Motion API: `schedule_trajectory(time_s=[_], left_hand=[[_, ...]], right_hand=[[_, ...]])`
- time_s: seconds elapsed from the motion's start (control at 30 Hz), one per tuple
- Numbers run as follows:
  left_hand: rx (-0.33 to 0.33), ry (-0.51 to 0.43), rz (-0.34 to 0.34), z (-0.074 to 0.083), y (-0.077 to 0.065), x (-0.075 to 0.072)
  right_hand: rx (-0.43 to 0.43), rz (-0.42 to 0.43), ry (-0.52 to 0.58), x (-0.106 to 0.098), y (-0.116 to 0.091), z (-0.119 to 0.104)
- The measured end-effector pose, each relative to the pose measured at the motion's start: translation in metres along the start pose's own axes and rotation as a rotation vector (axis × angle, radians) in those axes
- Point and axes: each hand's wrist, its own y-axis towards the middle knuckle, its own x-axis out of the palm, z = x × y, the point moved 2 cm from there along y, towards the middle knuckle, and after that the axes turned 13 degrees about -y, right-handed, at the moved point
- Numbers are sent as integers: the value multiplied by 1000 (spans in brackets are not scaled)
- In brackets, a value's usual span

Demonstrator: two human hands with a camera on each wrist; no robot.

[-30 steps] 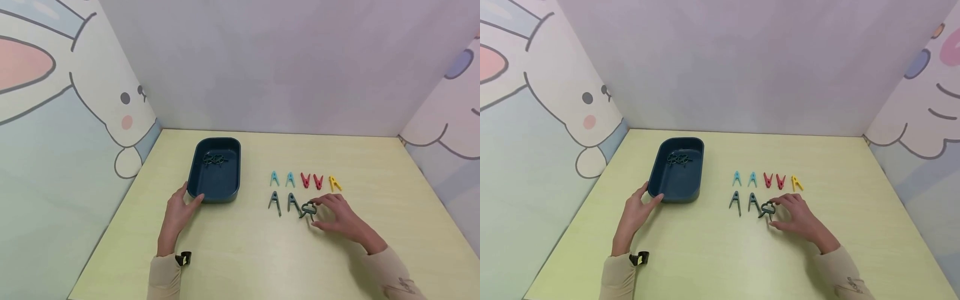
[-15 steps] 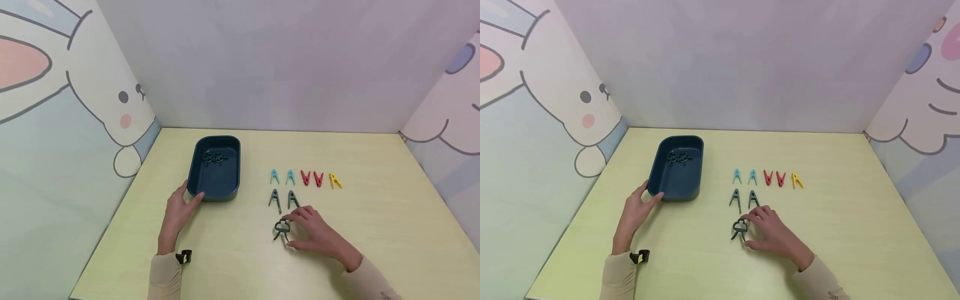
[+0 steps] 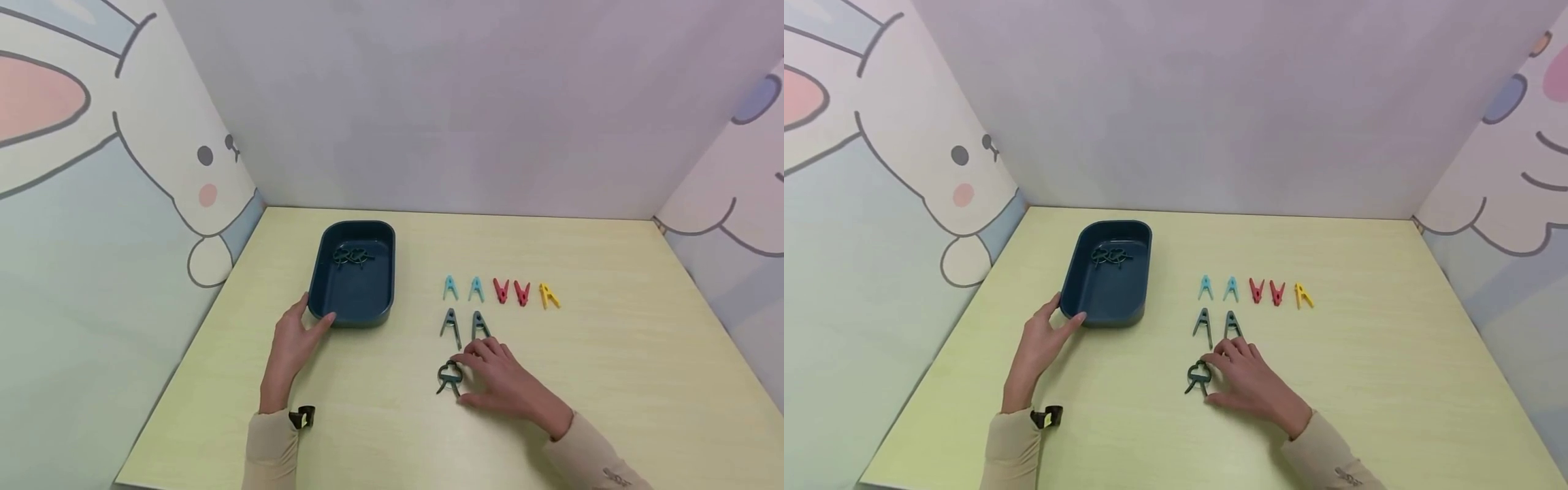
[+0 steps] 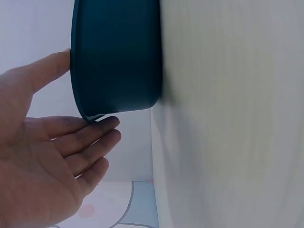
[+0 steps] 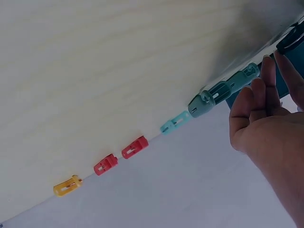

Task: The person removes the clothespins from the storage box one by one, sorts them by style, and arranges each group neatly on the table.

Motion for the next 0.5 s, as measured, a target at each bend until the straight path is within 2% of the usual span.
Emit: schedule_trajectory(time_s=[0.5], left_hand=[[-7,3,4,2,-1,1]], right_hand=[[12,-40,-14,-3,5,-1]])
